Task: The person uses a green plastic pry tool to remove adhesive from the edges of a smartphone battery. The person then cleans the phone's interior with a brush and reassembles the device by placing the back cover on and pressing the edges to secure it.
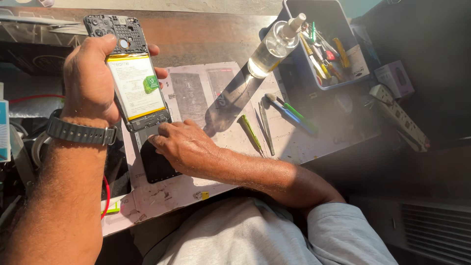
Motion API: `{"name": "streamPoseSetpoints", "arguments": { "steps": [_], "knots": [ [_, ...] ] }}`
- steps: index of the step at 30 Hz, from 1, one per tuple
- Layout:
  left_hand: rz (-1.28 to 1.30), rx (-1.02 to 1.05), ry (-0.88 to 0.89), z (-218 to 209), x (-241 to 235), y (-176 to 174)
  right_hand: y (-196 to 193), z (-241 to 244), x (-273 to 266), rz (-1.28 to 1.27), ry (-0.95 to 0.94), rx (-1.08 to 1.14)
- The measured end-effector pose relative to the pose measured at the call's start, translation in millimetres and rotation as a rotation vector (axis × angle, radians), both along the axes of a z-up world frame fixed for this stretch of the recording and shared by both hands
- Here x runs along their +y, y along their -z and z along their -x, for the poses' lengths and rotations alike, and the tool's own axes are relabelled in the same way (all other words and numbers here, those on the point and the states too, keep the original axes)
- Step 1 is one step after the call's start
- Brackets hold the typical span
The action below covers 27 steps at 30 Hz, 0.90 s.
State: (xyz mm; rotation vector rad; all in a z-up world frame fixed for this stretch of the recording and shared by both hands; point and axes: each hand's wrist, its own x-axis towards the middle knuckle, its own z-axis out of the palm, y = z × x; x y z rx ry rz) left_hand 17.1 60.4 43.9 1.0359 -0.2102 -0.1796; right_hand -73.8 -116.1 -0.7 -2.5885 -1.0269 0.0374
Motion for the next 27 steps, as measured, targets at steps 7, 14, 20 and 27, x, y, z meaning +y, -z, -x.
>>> {"name": "streamPoseSetpoints", "arguments": {
  "steps": [7,14,20,27],
  "knots": [
    [-0.021,0.054,-0.032,1,-1,-6,5,29,-47,-0.219,0.022,-0.372],
    [-0.011,0.051,0.02,0,-7,1,-1,54,-69,-0.207,0.045,-0.313],
    [-0.016,-0.026,0.04,6,-8,-1,-1,38,-35,-0.141,0.137,-0.175],
    [-0.174,-0.257,-0.024,-5,9,34,5,3,-7,-0.067,0.231,-0.033]
  ]
}}
